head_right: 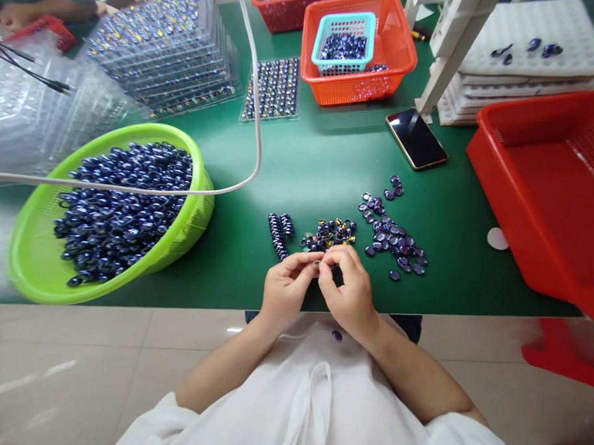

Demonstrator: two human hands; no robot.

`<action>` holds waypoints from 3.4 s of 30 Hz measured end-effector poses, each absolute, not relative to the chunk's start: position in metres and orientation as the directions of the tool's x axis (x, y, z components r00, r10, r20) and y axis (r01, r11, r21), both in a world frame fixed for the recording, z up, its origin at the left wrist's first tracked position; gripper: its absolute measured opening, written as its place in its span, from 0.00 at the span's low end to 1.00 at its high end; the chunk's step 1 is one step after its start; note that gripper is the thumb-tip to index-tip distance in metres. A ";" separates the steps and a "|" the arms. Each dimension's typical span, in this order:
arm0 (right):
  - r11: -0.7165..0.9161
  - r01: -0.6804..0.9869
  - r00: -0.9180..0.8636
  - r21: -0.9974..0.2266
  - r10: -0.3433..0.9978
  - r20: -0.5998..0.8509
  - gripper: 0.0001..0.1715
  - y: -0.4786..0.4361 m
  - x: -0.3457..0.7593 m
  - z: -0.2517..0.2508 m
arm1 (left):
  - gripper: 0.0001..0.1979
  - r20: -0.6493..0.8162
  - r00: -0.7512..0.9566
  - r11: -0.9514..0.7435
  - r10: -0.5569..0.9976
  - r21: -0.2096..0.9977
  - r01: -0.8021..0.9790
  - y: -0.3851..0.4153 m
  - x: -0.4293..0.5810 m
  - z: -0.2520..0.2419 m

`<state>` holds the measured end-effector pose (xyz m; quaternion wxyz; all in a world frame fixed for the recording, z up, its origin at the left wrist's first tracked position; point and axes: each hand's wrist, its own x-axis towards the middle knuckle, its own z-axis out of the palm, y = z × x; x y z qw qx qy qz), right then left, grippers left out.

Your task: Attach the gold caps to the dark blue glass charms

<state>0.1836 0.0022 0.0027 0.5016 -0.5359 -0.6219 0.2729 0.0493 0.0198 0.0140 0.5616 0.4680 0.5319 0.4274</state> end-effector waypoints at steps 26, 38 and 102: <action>0.266 -0.004 0.393 -0.964 0.887 0.243 0.06 -0.004 0.200 0.000 | 0.10 -0.025 -0.023 0.022 0.999 0.991 -0.131 0.016 0.043 0.001; 0.251 0.088 0.428 -0.964 0.865 0.264 0.05 -0.014 0.230 -0.001 | 0.11 0.385 0.182 -0.397 0.905 0.609 0.687 0.027 -0.022 0.001; -0.026 0.252 -0.014 -0.967 0.999 -0.030 0.04 -0.003 0.204 0.019 | 0.11 0.334 0.406 -0.436 0.851 0.880 0.190 0.031 0.022 0.019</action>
